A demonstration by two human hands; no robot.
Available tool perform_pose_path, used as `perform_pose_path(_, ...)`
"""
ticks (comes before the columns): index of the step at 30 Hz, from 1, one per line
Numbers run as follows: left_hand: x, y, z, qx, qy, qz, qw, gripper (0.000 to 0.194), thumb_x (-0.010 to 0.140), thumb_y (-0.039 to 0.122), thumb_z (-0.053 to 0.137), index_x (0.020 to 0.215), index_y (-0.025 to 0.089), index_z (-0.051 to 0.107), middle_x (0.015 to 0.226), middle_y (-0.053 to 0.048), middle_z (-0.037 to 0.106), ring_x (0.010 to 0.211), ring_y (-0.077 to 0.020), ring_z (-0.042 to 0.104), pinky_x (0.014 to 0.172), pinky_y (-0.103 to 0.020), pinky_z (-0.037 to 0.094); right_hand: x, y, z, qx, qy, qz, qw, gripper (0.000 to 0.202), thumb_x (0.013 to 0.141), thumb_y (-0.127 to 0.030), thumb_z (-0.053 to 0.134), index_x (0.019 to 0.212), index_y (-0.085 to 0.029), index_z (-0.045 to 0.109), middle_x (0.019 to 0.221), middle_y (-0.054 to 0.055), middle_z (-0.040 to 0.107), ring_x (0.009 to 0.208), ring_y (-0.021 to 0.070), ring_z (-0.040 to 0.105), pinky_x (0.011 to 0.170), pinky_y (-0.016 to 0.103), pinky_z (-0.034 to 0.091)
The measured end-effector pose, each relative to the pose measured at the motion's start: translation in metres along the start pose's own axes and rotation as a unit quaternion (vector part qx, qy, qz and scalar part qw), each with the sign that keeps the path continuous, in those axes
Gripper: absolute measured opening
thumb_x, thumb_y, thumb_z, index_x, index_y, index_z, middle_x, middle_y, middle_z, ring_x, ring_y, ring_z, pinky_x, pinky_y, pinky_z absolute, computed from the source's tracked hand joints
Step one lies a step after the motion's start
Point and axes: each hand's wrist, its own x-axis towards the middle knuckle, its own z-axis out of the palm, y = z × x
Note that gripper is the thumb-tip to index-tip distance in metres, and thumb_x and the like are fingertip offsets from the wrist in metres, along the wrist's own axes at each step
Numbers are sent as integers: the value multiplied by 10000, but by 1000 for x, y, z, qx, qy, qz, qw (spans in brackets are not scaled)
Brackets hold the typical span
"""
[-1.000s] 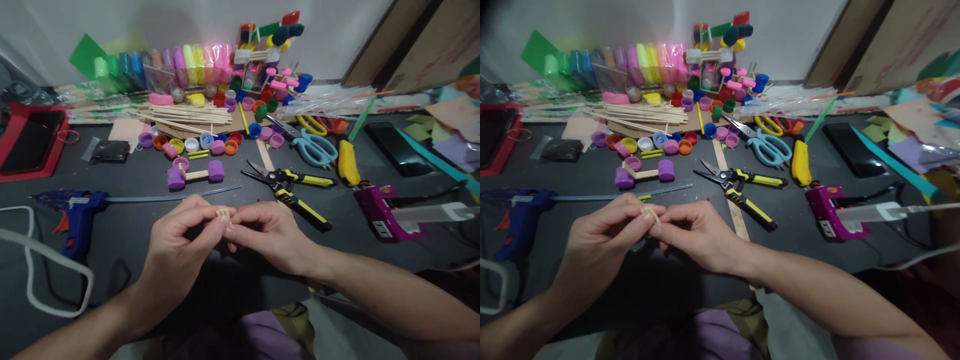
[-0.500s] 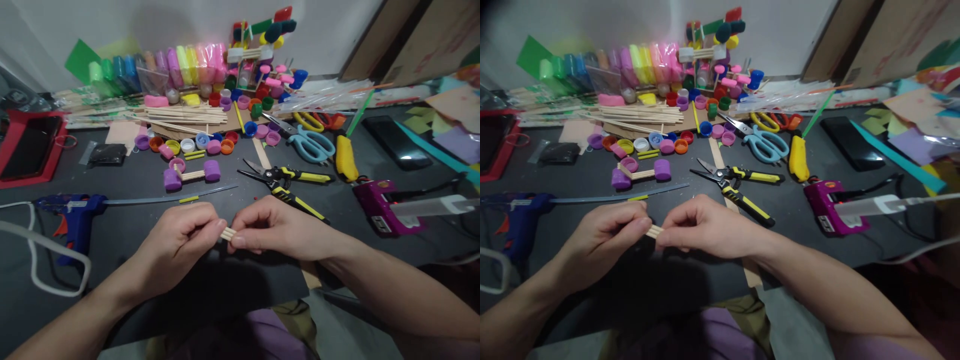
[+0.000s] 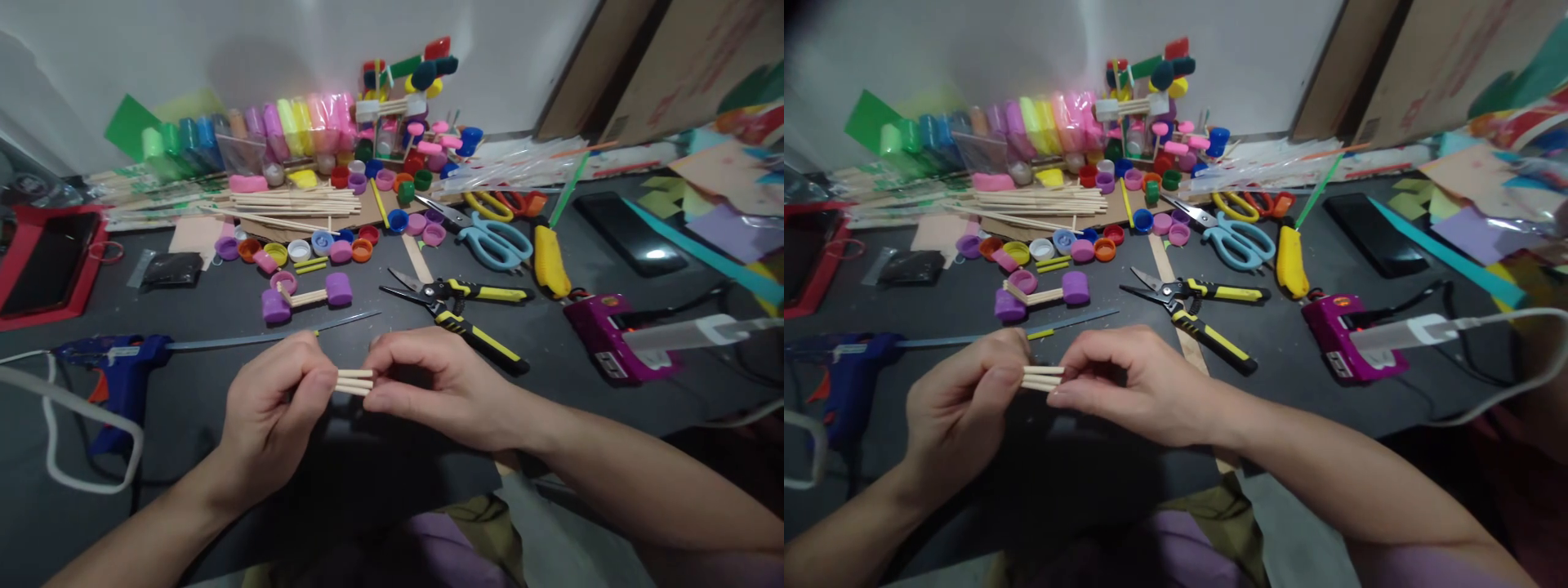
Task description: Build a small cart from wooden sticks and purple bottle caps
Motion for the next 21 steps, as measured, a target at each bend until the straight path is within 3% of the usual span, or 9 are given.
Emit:
perform_pose_path(5, 0, 0, -1, 42, -20, 52, 998, 229, 938, 70, 481, 775, 218, 544, 678, 27, 463, 624, -131, 437, 589, -313, 330, -1, 1, -2, 100, -45, 89, 990, 403, 901, -528, 643, 805, -137, 656, 660, -29, 526, 597, 93, 456, 529, 209, 342)
perform_pose_path(8, 0, 2, 0, 48, -31, 77, 995, 221, 919, 53, 475, 789, 215, 550, 671, 18, 482, 617, -134, 439, 587, -314, 330, -2, 1, -3, 130, -55, 94, 986, 399, 932, -506, 611, 812, -129, 668, 636, -35, 512, 566, 85, 446, 512, 209, 326)
perform_pose_path(14, 3, 3, 3, 81, -28, 60, 994, 243, 934, 71, 473, 747, 216, 530, 633, 32, 468, 585, -124, 440, 571, -292, 329, -1, 0, -4, 25, -23, 44, 998, 415, 955, -498, 579, 774, -135, 662, 651, -28, 517, 604, 90, 443, 557, 217, 334)
perform_pose_path(21, 1, 2, 4, 89, -2, 74, 993, 224, 913, 47, 490, 762, 211, 511, 655, 38, 456, 599, -117, 431, 582, -284, 321, -1, 1, -2, 4, -46, 55, 997, 391, 962, -494, 568, 792, -146, 625, 653, -42, 480, 598, 87, 424, 535, 207, 326)
